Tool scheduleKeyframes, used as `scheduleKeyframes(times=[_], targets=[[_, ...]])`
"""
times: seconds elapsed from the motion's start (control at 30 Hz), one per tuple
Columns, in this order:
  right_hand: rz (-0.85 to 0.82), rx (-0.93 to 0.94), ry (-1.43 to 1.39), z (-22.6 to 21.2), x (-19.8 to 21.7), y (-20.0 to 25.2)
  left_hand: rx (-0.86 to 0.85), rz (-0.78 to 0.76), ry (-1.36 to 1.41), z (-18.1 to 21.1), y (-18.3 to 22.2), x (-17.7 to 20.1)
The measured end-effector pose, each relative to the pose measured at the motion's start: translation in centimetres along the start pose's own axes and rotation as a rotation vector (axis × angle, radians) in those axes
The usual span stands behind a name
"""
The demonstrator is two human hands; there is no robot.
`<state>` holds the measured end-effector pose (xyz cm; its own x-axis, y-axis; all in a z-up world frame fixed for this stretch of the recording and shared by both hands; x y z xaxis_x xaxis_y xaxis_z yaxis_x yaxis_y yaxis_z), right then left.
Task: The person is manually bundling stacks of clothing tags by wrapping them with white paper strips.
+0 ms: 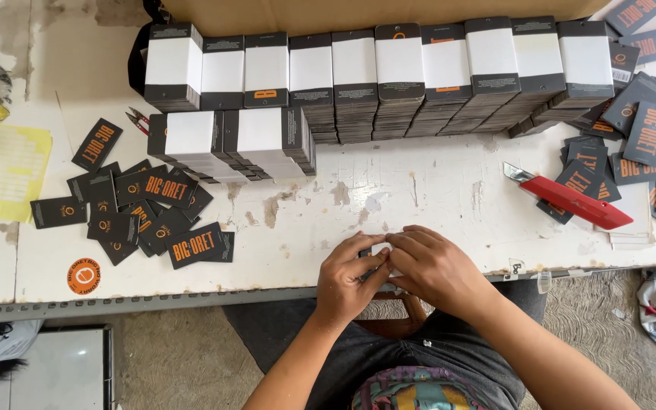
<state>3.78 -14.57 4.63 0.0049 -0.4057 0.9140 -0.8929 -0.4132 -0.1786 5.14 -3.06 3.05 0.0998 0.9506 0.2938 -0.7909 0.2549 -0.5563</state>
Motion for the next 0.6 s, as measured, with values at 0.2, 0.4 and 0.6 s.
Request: scheduleKeyframes(times=[0.2, 0.4, 0.6], targets=[[0.023, -0.113, -0.219, 0.5, 1.2, -0.4, -0.024, -0.006, 0.003, -0.4, 0.4, -0.1], [0.086, -0.137, -0.444, 2.0, -0.3, 0.4, -0.063, 0.002, -0.015, -0.6, 0.7, 0.0], [0.028, -0.315, -0.715, 2.3, 1.1, -0.1, -0.05, 0.005, 0.008, -0.2, 0.2, 0.0]])
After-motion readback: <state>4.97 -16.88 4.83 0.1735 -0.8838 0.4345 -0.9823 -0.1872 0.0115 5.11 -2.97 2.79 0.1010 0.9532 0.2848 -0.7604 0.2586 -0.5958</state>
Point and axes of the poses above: each hand's wrist, its own y-axis away from the middle knuckle, its own x-axis out of the back of the hand, z = x × y, the point moved 5 cm from there along -y, towards the middle knuckle, and after that the axes turned 14 degrees about -x, right-handed, at the moved point
